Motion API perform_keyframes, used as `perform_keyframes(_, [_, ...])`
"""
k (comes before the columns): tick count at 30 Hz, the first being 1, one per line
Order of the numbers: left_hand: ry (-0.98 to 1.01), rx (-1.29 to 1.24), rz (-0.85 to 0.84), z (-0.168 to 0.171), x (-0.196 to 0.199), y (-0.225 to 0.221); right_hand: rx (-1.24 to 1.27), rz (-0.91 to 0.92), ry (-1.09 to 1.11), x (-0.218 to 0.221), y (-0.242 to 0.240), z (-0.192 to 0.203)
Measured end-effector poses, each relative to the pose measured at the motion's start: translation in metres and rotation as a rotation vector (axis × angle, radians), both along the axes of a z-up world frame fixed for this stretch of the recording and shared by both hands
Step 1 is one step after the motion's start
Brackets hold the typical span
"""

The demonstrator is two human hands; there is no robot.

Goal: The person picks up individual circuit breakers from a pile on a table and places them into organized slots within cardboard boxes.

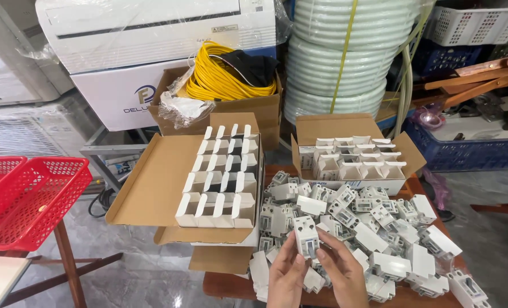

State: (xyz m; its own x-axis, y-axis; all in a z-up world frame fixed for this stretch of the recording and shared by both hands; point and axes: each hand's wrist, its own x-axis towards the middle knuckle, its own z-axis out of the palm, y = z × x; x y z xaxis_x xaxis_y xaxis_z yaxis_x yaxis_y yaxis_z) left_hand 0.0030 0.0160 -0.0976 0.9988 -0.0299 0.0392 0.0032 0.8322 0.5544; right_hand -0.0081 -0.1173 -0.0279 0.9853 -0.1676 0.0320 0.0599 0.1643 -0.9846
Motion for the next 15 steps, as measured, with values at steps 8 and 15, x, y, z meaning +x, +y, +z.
perform_keyframes(8, [-0.063,0.025,-0.014,-0.011,-0.002,0.007,-0.036,0.071,-0.180,-0.011,0.008,0.005])
perform_keyframes(15, [-0.101,0.130,0.011,0.011,-0.010,0.012,0.010,0.049,-0.099,-0.011,0.010,0.001])
